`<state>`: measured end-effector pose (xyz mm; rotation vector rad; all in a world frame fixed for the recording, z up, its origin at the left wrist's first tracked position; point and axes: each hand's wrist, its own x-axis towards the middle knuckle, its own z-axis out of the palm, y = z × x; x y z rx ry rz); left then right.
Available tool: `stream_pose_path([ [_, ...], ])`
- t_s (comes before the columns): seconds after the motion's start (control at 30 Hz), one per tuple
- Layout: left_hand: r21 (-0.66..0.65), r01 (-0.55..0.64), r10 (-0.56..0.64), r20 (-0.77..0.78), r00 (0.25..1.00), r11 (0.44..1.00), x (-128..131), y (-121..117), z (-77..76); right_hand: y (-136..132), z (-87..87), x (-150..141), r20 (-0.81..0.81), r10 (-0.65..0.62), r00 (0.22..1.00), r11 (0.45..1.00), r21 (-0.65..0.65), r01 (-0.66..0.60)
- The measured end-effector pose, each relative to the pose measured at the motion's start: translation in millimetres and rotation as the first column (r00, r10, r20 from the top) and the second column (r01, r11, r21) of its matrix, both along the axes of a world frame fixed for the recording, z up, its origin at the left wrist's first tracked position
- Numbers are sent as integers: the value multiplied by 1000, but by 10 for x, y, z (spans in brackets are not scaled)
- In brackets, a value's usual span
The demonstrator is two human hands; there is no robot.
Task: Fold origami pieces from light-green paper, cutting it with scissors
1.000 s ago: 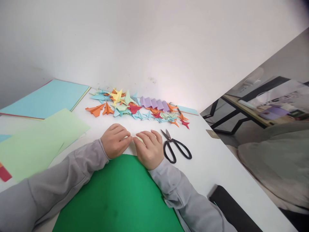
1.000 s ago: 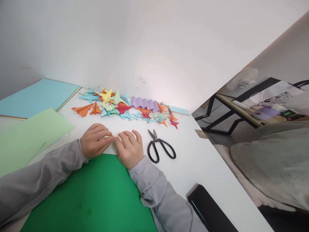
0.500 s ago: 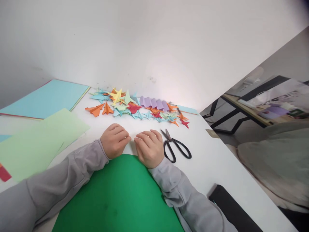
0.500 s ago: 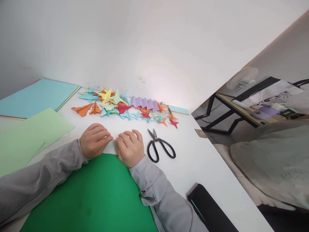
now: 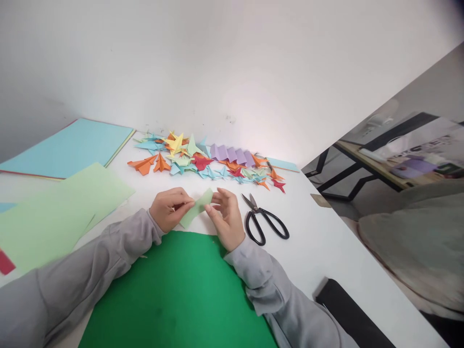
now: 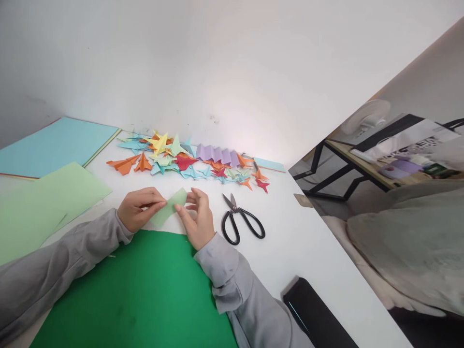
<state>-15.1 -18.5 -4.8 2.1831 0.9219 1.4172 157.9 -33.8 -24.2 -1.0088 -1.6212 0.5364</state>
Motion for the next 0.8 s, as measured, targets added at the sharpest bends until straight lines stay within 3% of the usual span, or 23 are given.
stream_pose_path([
  [0.07, -142, 36, -29, 50, 998, 989, 24, -6, 0, 16, -13, -22, -105, 4, 994, 996, -85, -13],
  [0.2, -340, 31, 6, 106, 994, 940, 19, 16, -14, 64, 12, 8, -151, -49, 987, 974, -226, 14],
  [0.3, -395, 1, 51, 122, 991, 919, 14, 25, -25, 81, 39, 30, -334, -71, 940, 943, -329, -46],
  [0.4, -440, -18, 75, 113, 991, 898, 22, 24, -33, 70, 58, 28, -397, -29, 918, 891, -426, -156],
  [0.6, -439, -35, 66, 56, 996, 898, 29, 11, -24, 79, 56, 27, -386, -140, 912, 868, -491, -75],
  [0.8, -562, 40, 32, 119, 992, 826, 50, -23, 12, 144, 31, 55, -522, -218, 825, 868, -490, -81],
])
